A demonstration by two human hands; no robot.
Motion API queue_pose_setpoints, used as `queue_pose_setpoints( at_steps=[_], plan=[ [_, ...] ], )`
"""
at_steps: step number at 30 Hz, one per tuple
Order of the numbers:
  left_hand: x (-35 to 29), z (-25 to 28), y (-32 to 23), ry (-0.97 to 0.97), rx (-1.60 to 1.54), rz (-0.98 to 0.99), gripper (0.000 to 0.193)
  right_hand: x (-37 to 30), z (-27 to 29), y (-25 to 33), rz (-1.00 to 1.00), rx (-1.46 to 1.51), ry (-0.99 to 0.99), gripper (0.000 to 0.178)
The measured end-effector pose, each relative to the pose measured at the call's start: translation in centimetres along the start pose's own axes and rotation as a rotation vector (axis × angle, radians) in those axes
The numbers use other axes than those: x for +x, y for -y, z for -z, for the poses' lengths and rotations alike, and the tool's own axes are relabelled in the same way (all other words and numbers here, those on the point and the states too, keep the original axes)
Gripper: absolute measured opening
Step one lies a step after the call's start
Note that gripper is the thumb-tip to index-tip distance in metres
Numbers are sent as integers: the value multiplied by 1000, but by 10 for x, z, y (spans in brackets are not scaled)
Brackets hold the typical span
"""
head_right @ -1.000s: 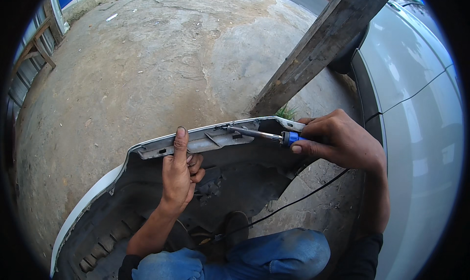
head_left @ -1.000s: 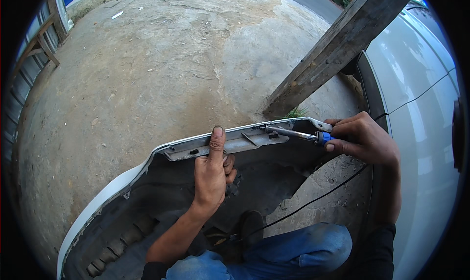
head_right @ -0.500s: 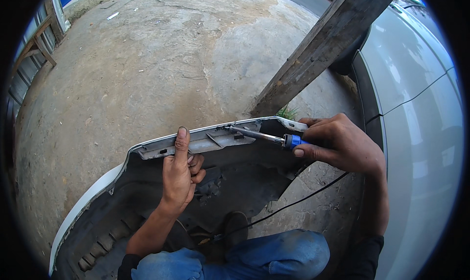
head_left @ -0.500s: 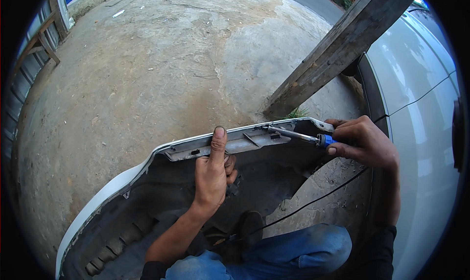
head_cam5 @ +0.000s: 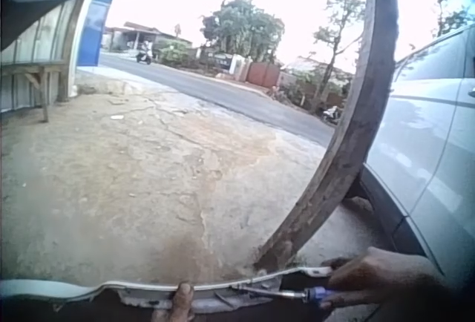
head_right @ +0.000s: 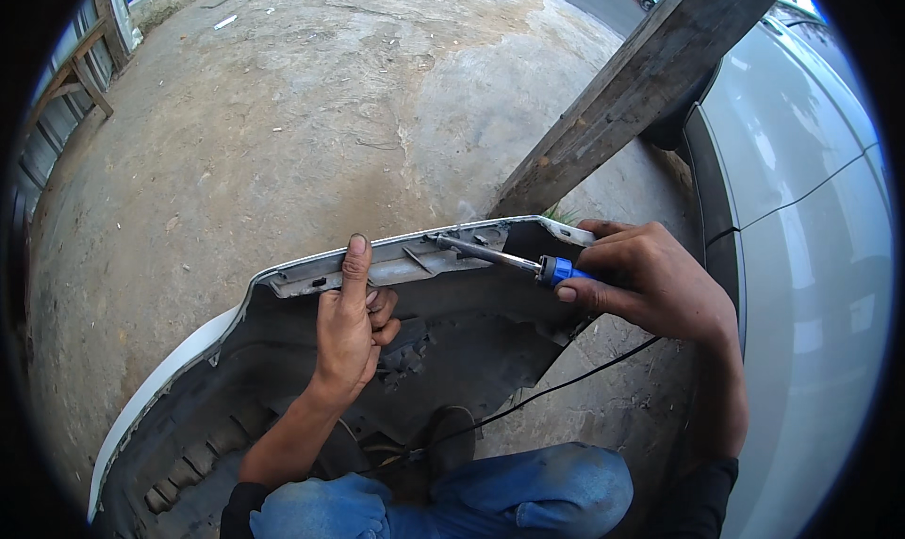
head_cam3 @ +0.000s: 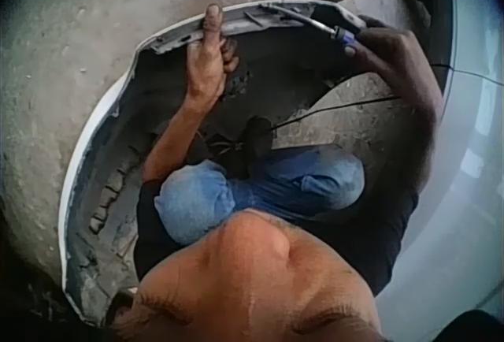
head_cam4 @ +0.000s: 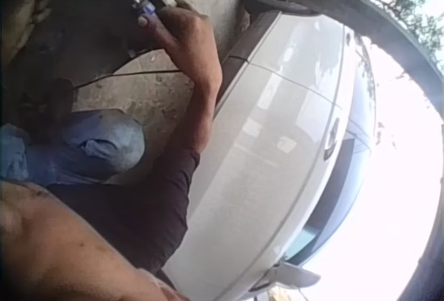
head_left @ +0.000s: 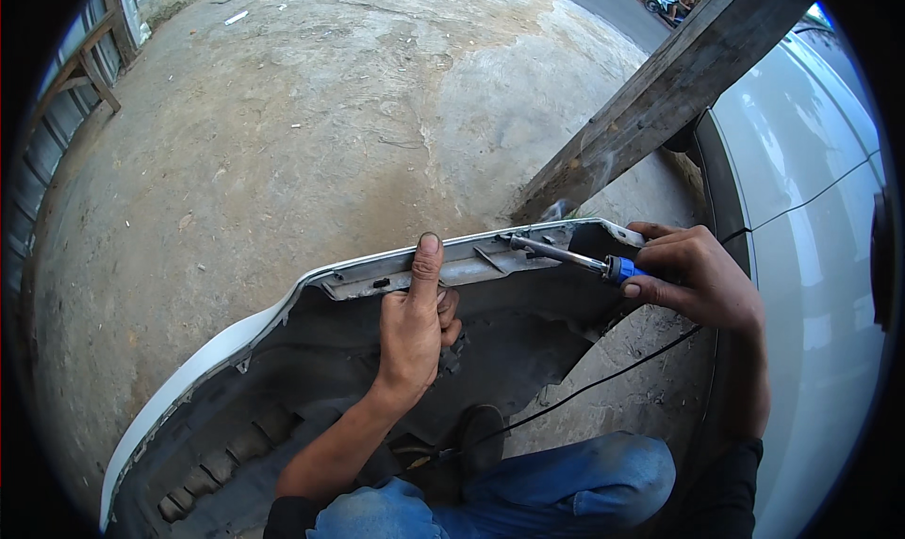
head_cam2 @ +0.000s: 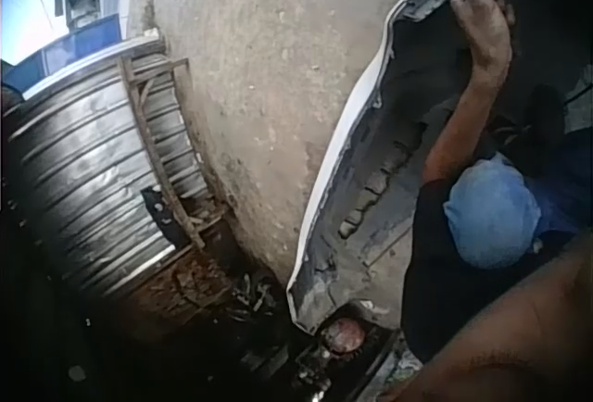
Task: Repairing a car bumper by soldering plastic components together.
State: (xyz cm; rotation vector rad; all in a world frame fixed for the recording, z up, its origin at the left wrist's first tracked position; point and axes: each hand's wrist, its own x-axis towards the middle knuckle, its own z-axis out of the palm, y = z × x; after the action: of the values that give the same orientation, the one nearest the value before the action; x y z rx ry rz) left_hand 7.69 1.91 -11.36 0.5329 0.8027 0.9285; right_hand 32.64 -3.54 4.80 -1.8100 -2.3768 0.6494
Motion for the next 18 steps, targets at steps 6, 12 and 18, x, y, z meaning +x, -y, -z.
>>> queue_pose_setpoints(
  at_steps=[6, 12, 18],
  plan=[
    [2, 0, 1, -5, -3, -5, 49, 2, 1, -4, 33, -31, -30, 34],
    [3, 1, 2, -11, -24, 20, 47, 4, 4, -4, 12, 0, 12, 34],
    [0, 2, 1, -19, -19, 23, 45, 7, 4, -3, 22, 2, 46, 37]
  ],
)
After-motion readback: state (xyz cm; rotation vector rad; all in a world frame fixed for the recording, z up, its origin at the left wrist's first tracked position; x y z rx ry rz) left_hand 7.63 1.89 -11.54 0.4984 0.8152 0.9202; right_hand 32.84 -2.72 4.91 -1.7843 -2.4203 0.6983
